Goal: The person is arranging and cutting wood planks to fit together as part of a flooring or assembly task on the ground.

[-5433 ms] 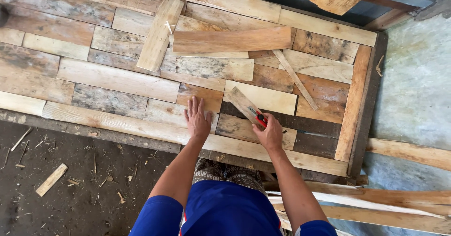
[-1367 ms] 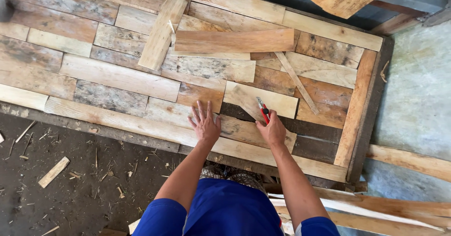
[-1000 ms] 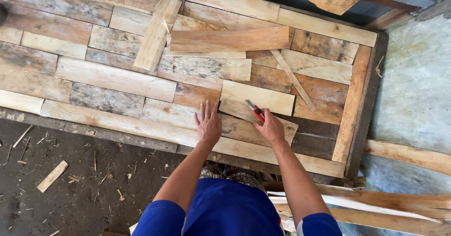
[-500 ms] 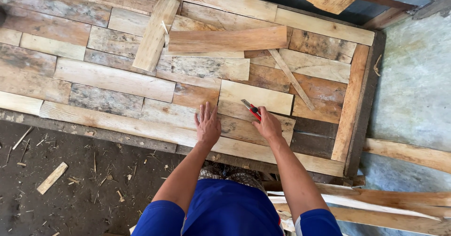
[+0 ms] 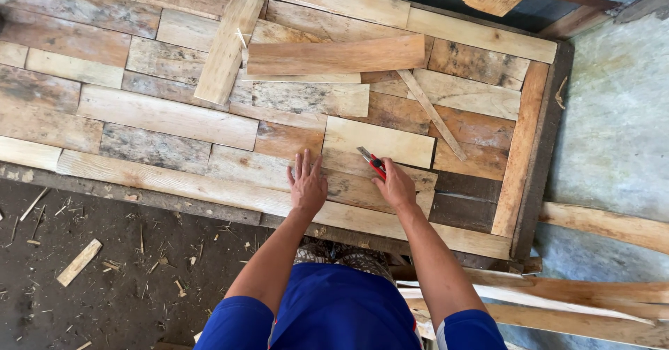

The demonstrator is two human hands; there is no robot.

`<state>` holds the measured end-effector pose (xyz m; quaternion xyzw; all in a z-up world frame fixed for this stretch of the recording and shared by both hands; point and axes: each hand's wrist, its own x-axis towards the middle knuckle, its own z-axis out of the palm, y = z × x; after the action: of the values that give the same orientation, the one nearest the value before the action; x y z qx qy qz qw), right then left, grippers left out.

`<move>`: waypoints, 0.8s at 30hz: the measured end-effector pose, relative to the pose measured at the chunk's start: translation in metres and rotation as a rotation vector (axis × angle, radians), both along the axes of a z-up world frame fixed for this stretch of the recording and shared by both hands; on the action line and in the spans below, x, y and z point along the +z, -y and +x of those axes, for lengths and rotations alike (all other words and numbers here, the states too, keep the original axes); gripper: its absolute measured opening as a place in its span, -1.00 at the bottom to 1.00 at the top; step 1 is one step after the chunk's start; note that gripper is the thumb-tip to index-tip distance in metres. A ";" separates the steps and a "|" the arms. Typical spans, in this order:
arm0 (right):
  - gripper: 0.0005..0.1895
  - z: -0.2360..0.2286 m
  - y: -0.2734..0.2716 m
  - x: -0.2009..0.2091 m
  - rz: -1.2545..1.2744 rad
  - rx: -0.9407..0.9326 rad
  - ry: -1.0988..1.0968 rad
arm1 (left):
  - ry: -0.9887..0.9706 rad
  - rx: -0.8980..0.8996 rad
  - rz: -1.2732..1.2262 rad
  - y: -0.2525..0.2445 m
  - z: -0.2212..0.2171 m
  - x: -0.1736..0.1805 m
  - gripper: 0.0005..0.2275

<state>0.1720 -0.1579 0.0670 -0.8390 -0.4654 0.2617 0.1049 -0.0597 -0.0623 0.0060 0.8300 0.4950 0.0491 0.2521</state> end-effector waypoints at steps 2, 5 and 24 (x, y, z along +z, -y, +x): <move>-0.40 -0.002 0.000 0.002 0.026 -0.006 -0.004 | -0.019 -0.007 -0.008 -0.001 0.001 0.001 -0.41; -0.40 -0.003 0.000 0.003 0.040 -0.018 -0.016 | -0.045 -0.011 -0.027 -0.002 0.002 0.005 -0.40; -0.42 -0.008 0.006 -0.002 0.134 -0.041 -0.019 | -0.052 -0.017 -0.041 -0.002 0.001 0.008 -0.39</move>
<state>0.1642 -0.1641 0.0651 -0.8368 -0.4637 0.2359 0.1707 -0.0583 -0.0604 0.0137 0.8298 0.4953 0.0153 0.2566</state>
